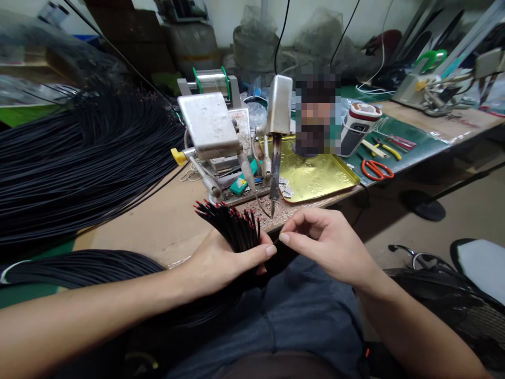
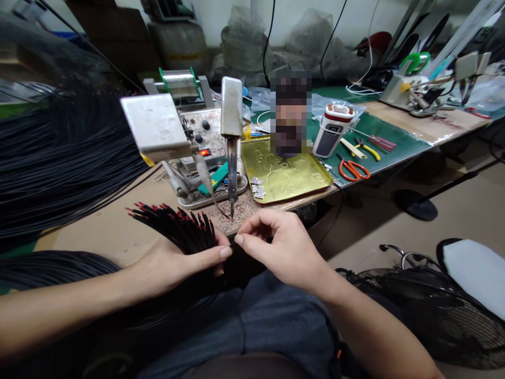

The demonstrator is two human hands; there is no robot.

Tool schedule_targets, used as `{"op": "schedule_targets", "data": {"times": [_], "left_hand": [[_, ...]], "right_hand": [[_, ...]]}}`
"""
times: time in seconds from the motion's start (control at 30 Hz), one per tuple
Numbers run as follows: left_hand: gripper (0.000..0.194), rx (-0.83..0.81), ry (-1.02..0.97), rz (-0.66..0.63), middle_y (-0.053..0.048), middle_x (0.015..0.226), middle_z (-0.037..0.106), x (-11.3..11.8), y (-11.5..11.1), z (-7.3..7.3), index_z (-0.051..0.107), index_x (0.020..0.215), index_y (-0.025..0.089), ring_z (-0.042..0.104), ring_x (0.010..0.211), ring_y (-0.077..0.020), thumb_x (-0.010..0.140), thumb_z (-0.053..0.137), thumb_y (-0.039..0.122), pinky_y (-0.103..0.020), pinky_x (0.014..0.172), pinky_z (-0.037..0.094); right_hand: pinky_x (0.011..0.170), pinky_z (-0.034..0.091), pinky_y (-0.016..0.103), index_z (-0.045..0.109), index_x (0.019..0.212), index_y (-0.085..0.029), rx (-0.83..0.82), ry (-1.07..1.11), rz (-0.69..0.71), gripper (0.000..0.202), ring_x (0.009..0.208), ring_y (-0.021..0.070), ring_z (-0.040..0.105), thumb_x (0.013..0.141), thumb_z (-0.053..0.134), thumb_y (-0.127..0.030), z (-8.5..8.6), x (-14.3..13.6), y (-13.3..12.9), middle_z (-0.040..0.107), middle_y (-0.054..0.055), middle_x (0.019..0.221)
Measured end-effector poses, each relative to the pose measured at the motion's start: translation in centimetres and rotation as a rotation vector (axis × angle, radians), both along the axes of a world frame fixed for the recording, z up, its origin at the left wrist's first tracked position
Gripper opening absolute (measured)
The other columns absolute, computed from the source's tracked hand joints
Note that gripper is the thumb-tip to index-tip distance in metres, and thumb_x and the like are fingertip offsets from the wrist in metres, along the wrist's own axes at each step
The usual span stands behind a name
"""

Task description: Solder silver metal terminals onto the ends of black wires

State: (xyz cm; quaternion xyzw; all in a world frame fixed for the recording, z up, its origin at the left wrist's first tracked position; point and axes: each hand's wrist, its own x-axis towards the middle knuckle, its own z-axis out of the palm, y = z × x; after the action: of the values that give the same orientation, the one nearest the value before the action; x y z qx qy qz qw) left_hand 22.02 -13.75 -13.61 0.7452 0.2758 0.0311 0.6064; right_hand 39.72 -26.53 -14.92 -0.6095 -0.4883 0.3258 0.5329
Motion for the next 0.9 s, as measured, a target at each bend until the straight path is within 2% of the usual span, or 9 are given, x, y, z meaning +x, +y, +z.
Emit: {"op": "schedule_targets", "data": {"times": [0.13, 0.3, 0.4, 0.5, 0.53, 0.63, 0.7, 0.77, 0.9], "left_hand": [[0.031, -0.012, -0.021, 0.014, -0.002, 0.067, 0.07, 0.1, -0.1, 0.1, 0.071, 0.085, 0.014, 0.064, 0.062, -0.0145, 0.086, 0.074, 0.045, -0.022, 0.062, 0.052], [0.027, -0.047, -0.107, -0.057, -0.004, 0.069, 0.071, 0.2, -0.3, 0.5, 0.071, 0.076, 0.014, 0.065, 0.066, -0.0146, 0.087, 0.07, 0.038, -0.022, 0.065, 0.052], [0.025, -0.061, -0.136, -0.082, -0.003, 0.072, 0.071, 0.2, -0.4, 0.5, 0.072, 0.079, 0.014, 0.063, 0.067, -0.0134, 0.088, 0.067, 0.036, -0.021, 0.064, 0.052], [0.023, -0.108, -0.118, -0.004, -0.002, 0.072, 0.07, 0.3, -0.3, 0.2, 0.069, 0.085, 0.014, 0.063, 0.066, -0.0125, 0.086, 0.071, 0.037, -0.021, 0.064, 0.053], [0.023, -0.125, -0.114, 0.032, -0.001, 0.071, 0.069, 0.3, -0.3, 0.2, 0.069, 0.087, 0.014, 0.063, 0.065, -0.0123, 0.085, 0.073, 0.036, -0.021, 0.064, 0.053], [0.027, -0.153, -0.103, 0.09, 0.0, 0.07, 0.068, 0.3, -0.2, 0.2, 0.07, 0.094, 0.014, 0.064, 0.063, -0.012, 0.081, 0.077, 0.036, -0.021, 0.062, 0.054], [0.03, -0.138, -0.082, 0.094, 0.001, 0.068, 0.068, 0.2, -0.2, 0.3, 0.071, 0.098, 0.013, 0.064, 0.062, -0.0119, 0.081, 0.078, 0.036, -0.021, 0.061, 0.054], [0.031, -0.108, -0.068, 0.082, 0.001, 0.066, 0.068, 0.0, -0.1, 0.1, 0.073, 0.102, 0.013, 0.064, 0.062, -0.0116, 0.082, 0.076, 0.037, -0.02, 0.061, 0.054], [0.032, -0.061, -0.109, 0.028, 0.002, 0.065, 0.068, -0.2, 0.3, -0.5, 0.076, 0.108, 0.016, 0.064, 0.061, -0.011, 0.085, 0.075, 0.038, -0.018, 0.06, 0.053]], "right_hand": [[0.062, 0.047, 0.016, 0.073, 0.082, -0.013, 0.007, 0.151, 0.042, 0.01, 0.067, 0.0066, 0.059, 0.086, 0.078, -0.021, 0.0, -0.1, 0.2, 0.069, -0.001, 0.075], [0.065, 0.052, 0.015, 0.073, 0.079, -0.013, 0.081, 0.473, 0.093, 0.013, 0.068, 0.0072, 0.063, 0.074, 0.085, -0.011, -0.7, -1.5, 0.9, 0.071, 0.0, 0.075], [0.061, 0.05, 0.015, 0.072, 0.076, -0.014, 0.087, 0.52, 0.147, 0.013, 0.063, 0.0069, 0.062, 0.075, 0.085, -0.012, -1.1, -1.2, 1.0, 0.07, -0.001, 0.072], [0.061, 0.048, 0.016, 0.074, 0.079, -0.014, 0.09, 0.333, 0.135, 0.011, 0.063, 0.007, 0.061, 0.078, 0.084, -0.017, -1.2, 0.8, 1.3, 0.071, 0.0, 0.073], [0.062, 0.049, 0.018, 0.075, 0.081, -0.014, 0.107, 0.221, 0.075, 0.01, 0.065, 0.0079, 0.062, 0.08, 0.083, -0.02, -1.1, 1.8, 1.6, 0.071, 0.001, 0.075], [0.07, 0.051, 0.026, 0.078, 0.088, -0.014, 0.177, -0.193, -0.231, 0.01, 0.074, 0.0128, 0.065, 0.087, 0.076, -0.023, -0.9, 4.8, 3.4, 0.074, 0.004, 0.083], [0.075, 0.05, 0.03, 0.08, 0.093, -0.013, 0.162, -0.437, -0.323, 0.011, 0.079, 0.0161, 0.066, 0.086, 0.073, -0.018, -0.8, 6.4, 5.2, 0.074, 0.006, 0.088], [0.076, 0.049, 0.032, 0.081, 0.098, -0.012, 0.088, -0.556, -0.297, 0.015, 0.081, 0.0176, 0.065, 0.086, 0.073, -0.017, -0.9, 7.2, 7.0, 0.074, 0.007, 0.092], [0.077, 0.046, 0.032, 0.081, 0.101, -0.012, -0.029, -0.615, -0.199, 0.017, 0.082, 0.0178, 0.064, 0.085, 0.074, -0.016, -1.3, 7.2, 9.5, 0.074, 0.009, 0.099]]}}
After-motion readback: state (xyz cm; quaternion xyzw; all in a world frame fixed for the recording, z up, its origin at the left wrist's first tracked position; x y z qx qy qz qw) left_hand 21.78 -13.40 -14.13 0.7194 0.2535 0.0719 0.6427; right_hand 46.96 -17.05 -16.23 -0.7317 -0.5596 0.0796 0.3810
